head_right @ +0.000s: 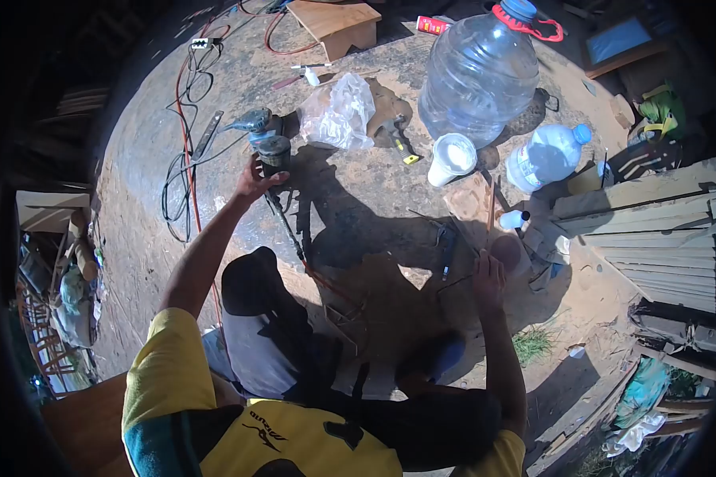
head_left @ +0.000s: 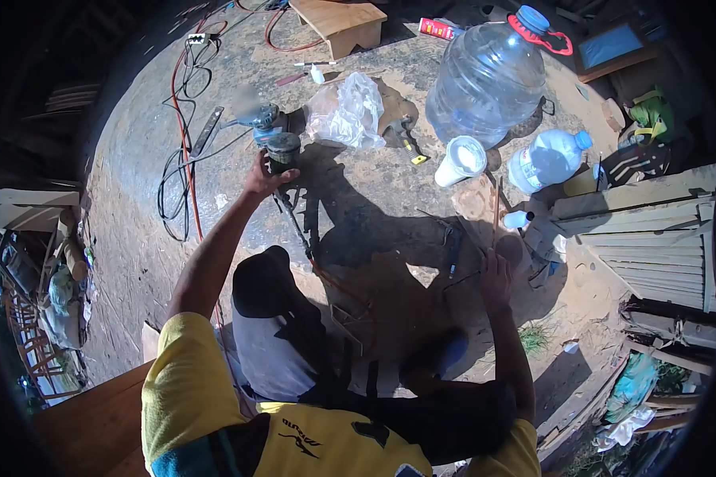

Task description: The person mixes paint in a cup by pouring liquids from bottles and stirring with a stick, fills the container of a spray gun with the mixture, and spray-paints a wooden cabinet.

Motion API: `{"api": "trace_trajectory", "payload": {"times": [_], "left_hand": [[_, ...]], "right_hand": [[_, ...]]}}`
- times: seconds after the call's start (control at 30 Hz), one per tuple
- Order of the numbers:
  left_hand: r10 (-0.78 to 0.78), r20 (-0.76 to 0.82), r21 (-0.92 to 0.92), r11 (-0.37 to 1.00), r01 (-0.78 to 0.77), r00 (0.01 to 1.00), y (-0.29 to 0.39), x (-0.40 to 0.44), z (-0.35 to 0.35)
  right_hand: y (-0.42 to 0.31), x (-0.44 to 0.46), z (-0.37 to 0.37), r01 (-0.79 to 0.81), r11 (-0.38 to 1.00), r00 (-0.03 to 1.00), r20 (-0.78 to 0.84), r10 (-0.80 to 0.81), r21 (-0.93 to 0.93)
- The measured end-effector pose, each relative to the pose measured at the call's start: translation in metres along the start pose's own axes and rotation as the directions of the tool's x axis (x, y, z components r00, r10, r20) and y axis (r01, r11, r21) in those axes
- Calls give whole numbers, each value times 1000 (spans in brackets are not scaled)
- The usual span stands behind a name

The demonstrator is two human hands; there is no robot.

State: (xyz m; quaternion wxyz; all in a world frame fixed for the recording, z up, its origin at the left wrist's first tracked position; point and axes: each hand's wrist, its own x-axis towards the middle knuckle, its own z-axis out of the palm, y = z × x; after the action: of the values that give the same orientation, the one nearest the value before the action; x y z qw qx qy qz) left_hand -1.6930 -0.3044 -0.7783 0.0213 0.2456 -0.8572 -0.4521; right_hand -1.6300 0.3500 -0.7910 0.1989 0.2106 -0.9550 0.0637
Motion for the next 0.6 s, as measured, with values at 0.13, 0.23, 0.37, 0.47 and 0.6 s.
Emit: {"api": "trace_trajectory", "payload": {"times": [0.13, 0.23, 0.37, 0.47, 0.6], "left_hand": [[149, 190, -228, 968, -104, 970, 1, 23, 23], [57, 202, -238, 971, -7, 978, 28, 3, 13], [250, 204, -322, 930, -176, 946, 48, -16, 7], [436, 204, -238, 891, -387, 877, 115, -69, 9], [532, 186, -248, 839, -484, 826, 221, -153, 24]], "right_hand": [[-6, -1, -16, -63, 998, 984, 169, 64, -7], [-21, 10, -46, -120, 992, 987, 117, 115, 40], [-42, 47, -94, -137, 943, 987, 123, 104, 302], [-81, 118, -147, -103, 826, 992, 119, 44, 554], [-138, 206, -199, 76, 698, 989, 35, -143, 712]]}}
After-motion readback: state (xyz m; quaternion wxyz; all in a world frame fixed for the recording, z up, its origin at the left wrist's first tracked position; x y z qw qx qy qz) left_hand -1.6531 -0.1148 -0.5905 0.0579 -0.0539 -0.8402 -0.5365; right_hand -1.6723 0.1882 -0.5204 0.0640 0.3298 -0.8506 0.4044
